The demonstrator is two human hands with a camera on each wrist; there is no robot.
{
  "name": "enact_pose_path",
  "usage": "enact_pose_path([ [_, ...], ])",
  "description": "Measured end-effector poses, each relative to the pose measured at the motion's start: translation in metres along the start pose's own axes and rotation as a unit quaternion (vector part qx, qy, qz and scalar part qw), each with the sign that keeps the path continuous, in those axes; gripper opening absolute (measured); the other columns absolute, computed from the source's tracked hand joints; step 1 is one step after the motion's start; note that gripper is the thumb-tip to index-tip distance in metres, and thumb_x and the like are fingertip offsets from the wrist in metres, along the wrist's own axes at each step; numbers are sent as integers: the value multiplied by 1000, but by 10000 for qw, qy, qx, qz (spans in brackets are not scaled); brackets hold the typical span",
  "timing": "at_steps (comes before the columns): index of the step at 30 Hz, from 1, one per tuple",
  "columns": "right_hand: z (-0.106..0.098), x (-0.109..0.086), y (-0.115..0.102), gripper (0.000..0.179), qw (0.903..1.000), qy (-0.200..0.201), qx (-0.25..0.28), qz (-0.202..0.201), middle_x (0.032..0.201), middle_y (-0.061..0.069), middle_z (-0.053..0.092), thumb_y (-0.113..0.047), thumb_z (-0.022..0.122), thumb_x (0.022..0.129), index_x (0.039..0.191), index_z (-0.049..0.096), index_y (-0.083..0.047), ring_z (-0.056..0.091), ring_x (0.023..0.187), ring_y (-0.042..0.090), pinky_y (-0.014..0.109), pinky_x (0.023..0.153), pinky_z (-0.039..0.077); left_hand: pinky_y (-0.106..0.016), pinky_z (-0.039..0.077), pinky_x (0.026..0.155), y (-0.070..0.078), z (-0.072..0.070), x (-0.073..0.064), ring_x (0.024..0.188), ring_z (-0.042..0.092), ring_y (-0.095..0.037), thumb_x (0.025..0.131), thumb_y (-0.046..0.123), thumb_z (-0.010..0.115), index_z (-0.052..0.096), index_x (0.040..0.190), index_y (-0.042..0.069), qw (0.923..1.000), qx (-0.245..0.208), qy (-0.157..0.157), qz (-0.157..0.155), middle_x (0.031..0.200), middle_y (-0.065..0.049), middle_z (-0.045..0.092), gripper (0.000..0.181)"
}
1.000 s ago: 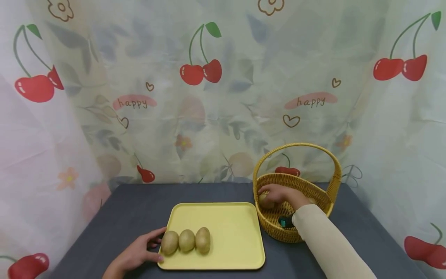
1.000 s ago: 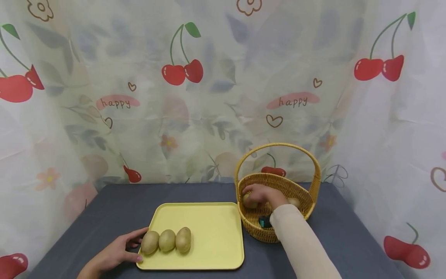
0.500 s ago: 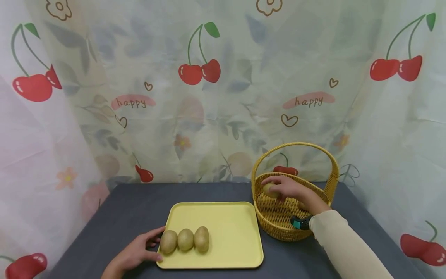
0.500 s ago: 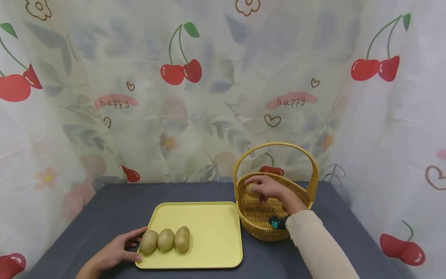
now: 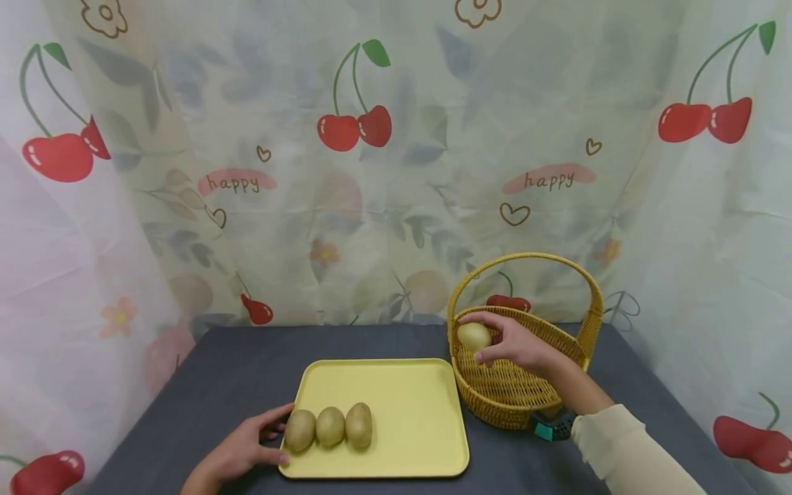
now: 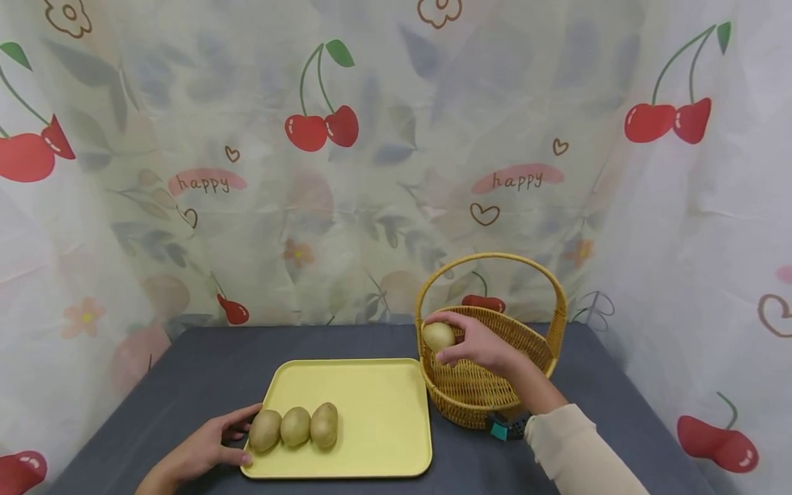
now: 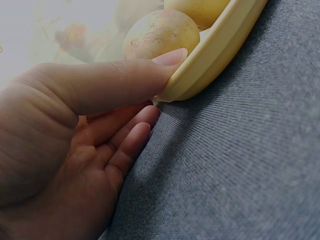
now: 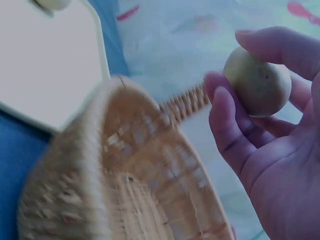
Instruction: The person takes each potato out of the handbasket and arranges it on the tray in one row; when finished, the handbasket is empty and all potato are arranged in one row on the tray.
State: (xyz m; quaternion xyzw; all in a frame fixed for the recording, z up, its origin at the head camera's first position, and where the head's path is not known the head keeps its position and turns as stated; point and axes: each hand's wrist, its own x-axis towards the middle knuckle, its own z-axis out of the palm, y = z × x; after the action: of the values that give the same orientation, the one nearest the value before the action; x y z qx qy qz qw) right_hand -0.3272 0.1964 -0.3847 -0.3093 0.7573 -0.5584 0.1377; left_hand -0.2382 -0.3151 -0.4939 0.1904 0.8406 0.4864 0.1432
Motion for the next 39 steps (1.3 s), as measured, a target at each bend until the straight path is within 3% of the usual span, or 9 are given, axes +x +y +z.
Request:
enact_pose_path([
  [7, 34, 4, -17, 60, 9992, -341, 177, -113, 115, 23, 50, -2, 74, 83, 137, 49, -4, 63, 87, 35, 47, 70, 54, -28, 47, 83, 1, -1, 0, 106, 58, -26, 85, 19, 76, 33, 147, -9, 10000, 53, -10, -62, 132, -26, 52, 80],
  [14, 73, 19, -20, 55, 9961, -445, -647, -405, 114, 13, 53, -11, 80, 79, 128, 54, -10, 60, 90, 28, 39, 71, 53, -32, 47, 83, 1, -1, 0, 107, 57, -31, 85, 17, 76, 33, 147, -9, 10000, 27, 15, -22, 132, -26, 53, 80],
  [24, 129, 38, 1, 55, 9827, -262, -1756, -518, 113, -2, 55, -16, 86, 71, 118, 57, -18, 56, 90, 16, 31, 72, 49, -32, 47, 83, 1, -1, -1, 107, 57, -30, 86, 17, 75, 33, 147, -9, 10000, 40, 2, 0, 131, -25, 53, 79],
  [39, 174, 49, 49, 57, 9759, 337, -2158, 6, 101, -7, 57, -24, 91, 63, 111, 59, -22, 47, 88, 14, 28, 71, 44, -31, 47, 83, 0, 0, -1, 107, 57, -32, 84, 16, 76, 33, 146, -10, 10000, 13, 39, 30, 130, -24, 54, 80],
])
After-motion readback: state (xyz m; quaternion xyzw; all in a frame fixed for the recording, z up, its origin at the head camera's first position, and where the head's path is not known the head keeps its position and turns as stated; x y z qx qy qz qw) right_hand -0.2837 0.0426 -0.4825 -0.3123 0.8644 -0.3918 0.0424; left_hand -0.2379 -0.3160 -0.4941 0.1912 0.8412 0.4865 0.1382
